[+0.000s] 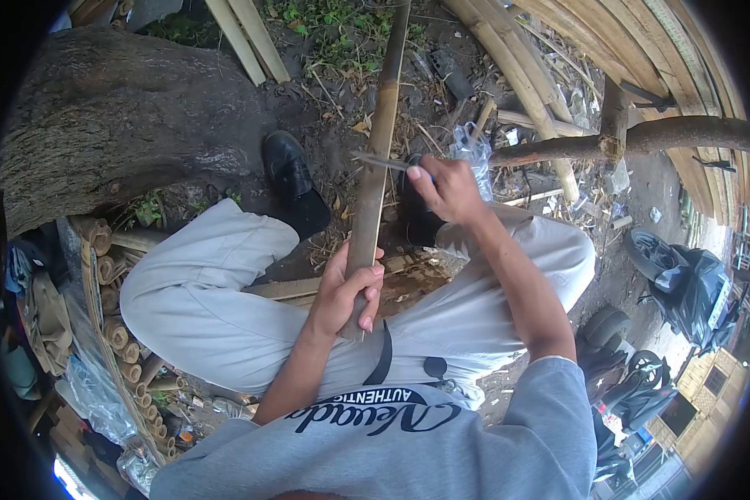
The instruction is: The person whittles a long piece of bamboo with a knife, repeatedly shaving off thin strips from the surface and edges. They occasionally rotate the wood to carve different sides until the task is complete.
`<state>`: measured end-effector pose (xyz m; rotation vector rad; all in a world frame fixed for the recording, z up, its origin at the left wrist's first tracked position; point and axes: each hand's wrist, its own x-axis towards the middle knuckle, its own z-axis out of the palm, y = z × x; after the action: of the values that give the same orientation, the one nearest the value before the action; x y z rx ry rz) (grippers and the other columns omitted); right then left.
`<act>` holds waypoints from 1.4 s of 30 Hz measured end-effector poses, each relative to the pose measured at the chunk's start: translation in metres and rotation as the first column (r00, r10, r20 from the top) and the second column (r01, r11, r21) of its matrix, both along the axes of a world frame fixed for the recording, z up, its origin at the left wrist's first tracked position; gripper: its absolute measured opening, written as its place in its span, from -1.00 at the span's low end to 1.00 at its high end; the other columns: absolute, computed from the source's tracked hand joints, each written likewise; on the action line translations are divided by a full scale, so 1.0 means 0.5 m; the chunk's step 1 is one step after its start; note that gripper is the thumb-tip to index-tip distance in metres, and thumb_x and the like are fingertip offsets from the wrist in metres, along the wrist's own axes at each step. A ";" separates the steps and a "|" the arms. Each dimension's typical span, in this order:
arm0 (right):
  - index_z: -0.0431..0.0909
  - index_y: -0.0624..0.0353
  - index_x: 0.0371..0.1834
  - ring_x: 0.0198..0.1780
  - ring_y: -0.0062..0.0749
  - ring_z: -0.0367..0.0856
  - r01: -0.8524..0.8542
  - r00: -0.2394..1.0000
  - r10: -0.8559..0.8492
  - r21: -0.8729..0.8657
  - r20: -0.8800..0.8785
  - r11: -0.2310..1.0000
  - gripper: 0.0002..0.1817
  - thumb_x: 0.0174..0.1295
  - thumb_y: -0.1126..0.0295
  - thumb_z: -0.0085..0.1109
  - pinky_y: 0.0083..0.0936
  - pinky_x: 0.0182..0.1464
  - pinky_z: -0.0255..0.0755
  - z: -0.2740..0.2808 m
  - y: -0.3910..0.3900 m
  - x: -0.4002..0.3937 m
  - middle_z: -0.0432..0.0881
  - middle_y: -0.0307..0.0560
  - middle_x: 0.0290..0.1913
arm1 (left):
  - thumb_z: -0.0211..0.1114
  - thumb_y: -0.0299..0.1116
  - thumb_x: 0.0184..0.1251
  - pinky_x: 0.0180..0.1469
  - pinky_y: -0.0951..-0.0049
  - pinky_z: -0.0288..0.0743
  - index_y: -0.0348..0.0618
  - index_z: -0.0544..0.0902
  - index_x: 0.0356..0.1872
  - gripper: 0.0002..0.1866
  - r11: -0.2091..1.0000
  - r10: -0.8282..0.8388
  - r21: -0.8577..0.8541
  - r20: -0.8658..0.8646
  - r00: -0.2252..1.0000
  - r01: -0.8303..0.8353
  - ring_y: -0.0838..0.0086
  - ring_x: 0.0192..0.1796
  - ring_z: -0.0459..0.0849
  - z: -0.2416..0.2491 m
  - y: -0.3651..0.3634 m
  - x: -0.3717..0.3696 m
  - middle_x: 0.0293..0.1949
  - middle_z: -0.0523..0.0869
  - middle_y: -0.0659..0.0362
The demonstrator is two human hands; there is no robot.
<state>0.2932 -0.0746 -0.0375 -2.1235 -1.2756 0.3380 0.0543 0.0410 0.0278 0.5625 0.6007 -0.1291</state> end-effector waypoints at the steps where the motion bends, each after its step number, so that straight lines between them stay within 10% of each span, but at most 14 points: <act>1: 0.38 0.19 -0.55 -0.61 0.10 0.49 -0.083 0.996 0.082 0.028 0.039 0.996 -0.58 0.43 0.18 0.17 -0.12 -0.52 0.33 0.017 -0.010 -0.024 0.41 0.09 -0.68 | 0.22 -0.48 0.42 -0.75 0.47 0.39 -0.32 0.32 0.13 -0.64 1.000 0.013 -0.018 0.006 1.000 -0.013 0.49 -0.77 0.48 -0.001 0.001 -0.001 -0.50 0.50 0.16; 15: 0.42 0.12 -0.59 -0.66 -0.04 0.48 -0.222 0.971 0.221 0.000 0.095 0.975 -0.51 0.39 0.01 0.23 -0.19 -0.57 0.34 0.003 -0.036 -0.053 0.46 -0.08 -0.68 | 0.19 -0.49 0.41 -0.78 0.42 0.37 -0.37 0.32 0.16 -0.62 0.999 -0.011 0.047 -0.014 1.000 0.012 0.46 -0.80 0.43 0.002 -0.004 0.003 -0.50 0.45 0.14; 23: 0.64 0.22 -0.39 -0.37 0.27 0.69 0.345 0.924 -0.256 -0.334 0.283 0.877 -0.29 0.55 -0.21 -0.21 0.00 -0.27 0.56 -0.092 -0.024 0.143 0.63 0.29 -0.54 | 0.20 -0.50 0.39 -0.77 0.43 0.38 -0.38 0.30 0.16 -0.60 0.993 -0.039 0.109 -0.049 0.998 0.044 0.45 -0.79 0.46 -0.002 -0.014 0.011 -0.50 0.46 0.14; 25: 0.61 0.25 -0.39 -0.42 0.24 0.67 0.484 0.873 -0.458 -0.181 0.168 0.856 -0.36 0.57 -0.12 -0.14 -0.04 -0.30 0.54 -0.094 -0.013 0.144 0.61 0.25 -0.57 | 0.19 -0.49 0.40 -0.77 0.43 0.39 -0.38 0.30 0.16 -0.60 0.999 -0.019 0.048 -0.018 1.000 0.020 0.45 -0.80 0.46 0.009 -0.009 0.013 -0.51 0.46 0.14; 33: 0.36 0.14 -0.59 -0.66 -0.02 0.45 -0.223 0.973 0.216 0.090 0.082 0.971 -0.53 0.34 0.10 0.27 -0.18 -0.57 0.31 0.018 -0.025 -0.052 0.38 -0.08 -0.69 | 0.16 -0.49 0.41 -0.79 0.42 0.38 -0.38 0.32 0.15 -0.63 1.000 0.013 -0.010 -0.011 1.000 -0.013 0.45 -0.81 0.44 0.005 0.002 0.002 -0.52 0.44 0.15; 42: 0.35 0.15 -0.59 -0.64 0.03 0.45 -0.227 0.964 0.230 -0.040 0.131 0.973 -0.52 0.39 0.07 0.15 -0.14 -0.51 0.33 -0.018 -0.029 -0.027 0.37 0.01 -0.69 | 0.16 -0.51 0.40 -0.81 0.42 0.35 -0.38 0.31 0.15 -0.63 0.999 -0.005 0.043 -0.004 1.000 0.005 0.48 -0.82 0.41 -0.012 -0.008 -0.003 -0.51 0.44 0.15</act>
<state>0.2795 -0.0891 -0.0466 -2.0517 -1.6085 0.3122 0.0526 0.0370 0.0218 0.6057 0.6071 -0.1225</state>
